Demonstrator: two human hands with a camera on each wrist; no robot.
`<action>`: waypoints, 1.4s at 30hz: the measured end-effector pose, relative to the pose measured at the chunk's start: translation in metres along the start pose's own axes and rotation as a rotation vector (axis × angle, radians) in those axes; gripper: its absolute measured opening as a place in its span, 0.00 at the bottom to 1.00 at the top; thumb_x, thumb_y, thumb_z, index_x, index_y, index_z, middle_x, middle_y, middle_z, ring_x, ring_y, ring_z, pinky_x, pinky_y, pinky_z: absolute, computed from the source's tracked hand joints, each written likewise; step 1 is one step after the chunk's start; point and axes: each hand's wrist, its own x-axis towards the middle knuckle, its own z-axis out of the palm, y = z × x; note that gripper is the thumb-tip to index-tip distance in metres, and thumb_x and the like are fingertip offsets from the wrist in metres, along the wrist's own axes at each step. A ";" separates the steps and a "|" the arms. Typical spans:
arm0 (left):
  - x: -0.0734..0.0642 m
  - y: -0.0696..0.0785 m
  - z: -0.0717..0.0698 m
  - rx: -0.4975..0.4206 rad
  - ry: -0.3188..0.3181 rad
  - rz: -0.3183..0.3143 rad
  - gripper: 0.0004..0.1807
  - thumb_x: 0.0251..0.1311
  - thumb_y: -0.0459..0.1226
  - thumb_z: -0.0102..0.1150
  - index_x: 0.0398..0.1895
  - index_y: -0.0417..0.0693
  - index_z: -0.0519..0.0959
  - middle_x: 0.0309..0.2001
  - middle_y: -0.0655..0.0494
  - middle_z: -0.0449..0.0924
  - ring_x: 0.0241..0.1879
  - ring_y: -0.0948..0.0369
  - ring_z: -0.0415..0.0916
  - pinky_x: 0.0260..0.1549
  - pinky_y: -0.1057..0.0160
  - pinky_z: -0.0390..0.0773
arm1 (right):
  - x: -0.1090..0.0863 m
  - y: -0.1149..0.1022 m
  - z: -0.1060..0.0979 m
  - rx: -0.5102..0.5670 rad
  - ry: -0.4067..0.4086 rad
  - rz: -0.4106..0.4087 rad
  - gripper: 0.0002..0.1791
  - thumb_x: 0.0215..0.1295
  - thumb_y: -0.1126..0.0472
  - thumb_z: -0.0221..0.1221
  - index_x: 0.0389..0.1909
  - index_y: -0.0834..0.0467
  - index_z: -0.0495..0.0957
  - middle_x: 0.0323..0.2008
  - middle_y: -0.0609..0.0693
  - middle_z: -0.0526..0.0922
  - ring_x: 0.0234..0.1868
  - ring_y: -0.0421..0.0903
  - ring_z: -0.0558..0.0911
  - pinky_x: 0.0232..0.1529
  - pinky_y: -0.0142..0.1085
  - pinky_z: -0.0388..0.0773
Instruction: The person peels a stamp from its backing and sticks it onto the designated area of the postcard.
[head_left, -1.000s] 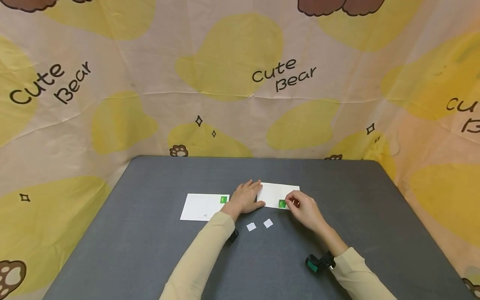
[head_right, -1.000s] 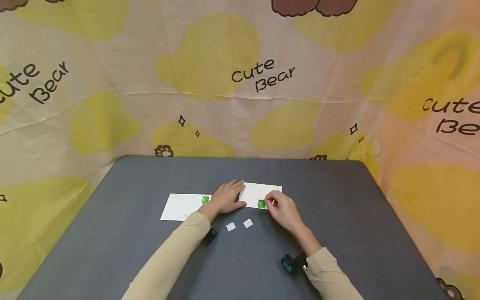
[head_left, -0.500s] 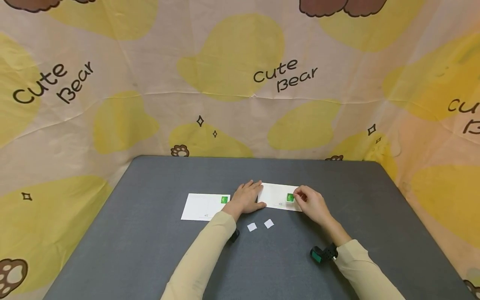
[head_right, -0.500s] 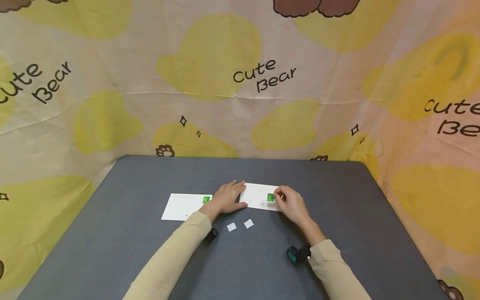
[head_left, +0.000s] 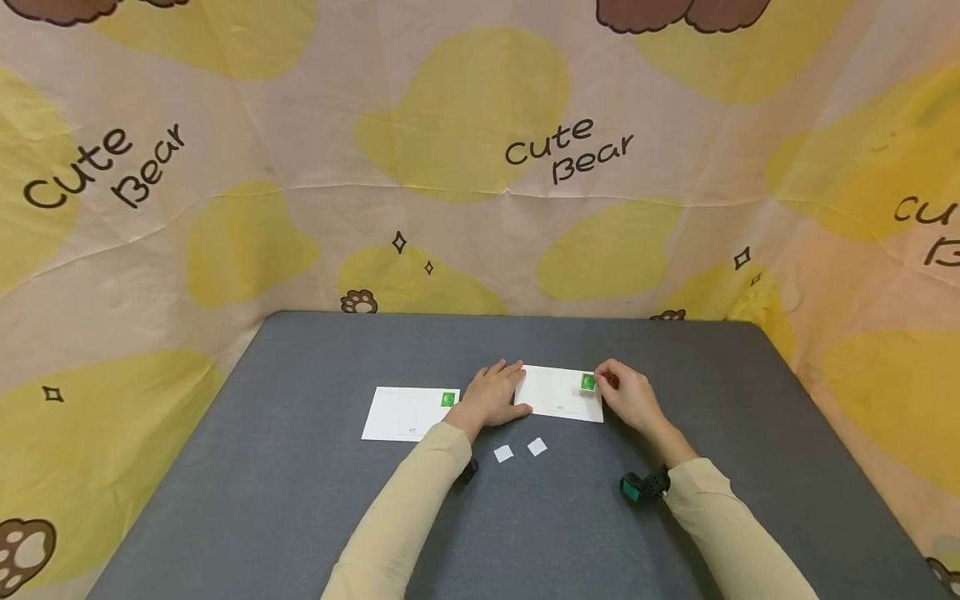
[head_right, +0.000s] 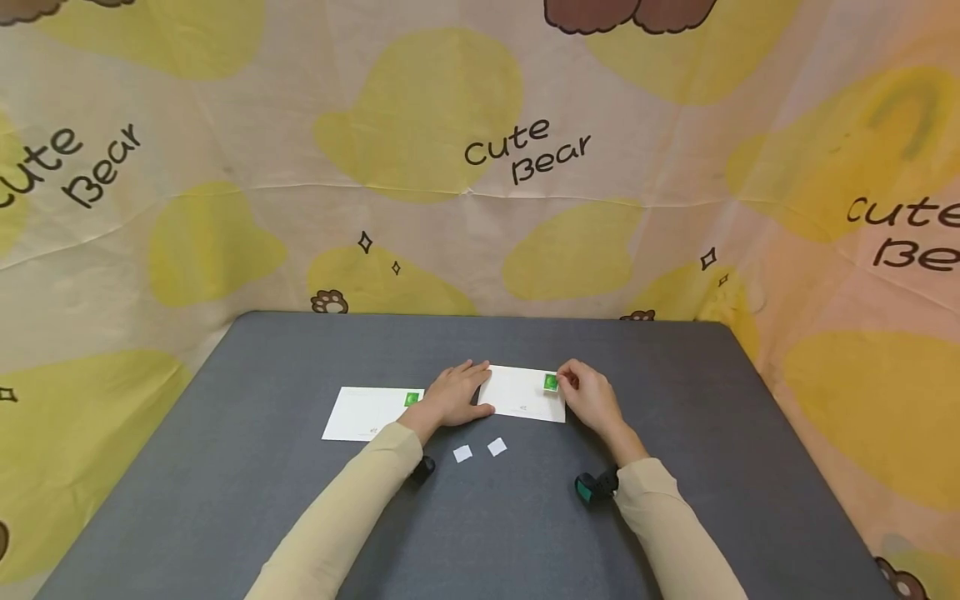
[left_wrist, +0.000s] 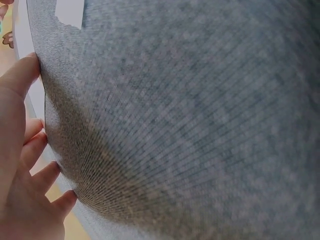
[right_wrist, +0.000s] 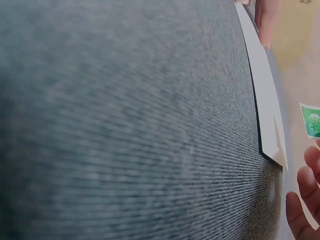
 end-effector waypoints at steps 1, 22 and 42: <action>0.000 0.000 0.000 -0.001 0.000 -0.001 0.39 0.58 0.57 0.52 0.69 0.51 0.58 0.71 0.59 0.52 0.71 0.55 0.47 0.66 0.51 0.52 | 0.001 0.001 0.000 0.007 -0.001 0.011 0.03 0.61 0.64 0.57 0.29 0.58 0.77 0.22 0.49 0.74 0.24 0.43 0.69 0.26 0.34 0.64; 0.000 0.000 0.000 -0.012 -0.007 -0.006 0.39 0.58 0.57 0.52 0.70 0.52 0.57 0.71 0.59 0.51 0.71 0.55 0.46 0.66 0.51 0.51 | 0.014 0.015 0.000 -0.019 -0.049 0.107 0.03 0.62 0.63 0.56 0.32 0.58 0.76 0.24 0.50 0.75 0.26 0.45 0.70 0.28 0.35 0.64; -0.003 0.000 -0.001 -0.022 0.004 -0.008 0.39 0.58 0.57 0.52 0.69 0.52 0.58 0.71 0.59 0.52 0.71 0.55 0.47 0.66 0.50 0.52 | 0.015 0.016 0.000 -0.054 -0.154 0.068 0.03 0.61 0.63 0.55 0.31 0.58 0.77 0.24 0.48 0.74 0.25 0.44 0.69 0.28 0.35 0.63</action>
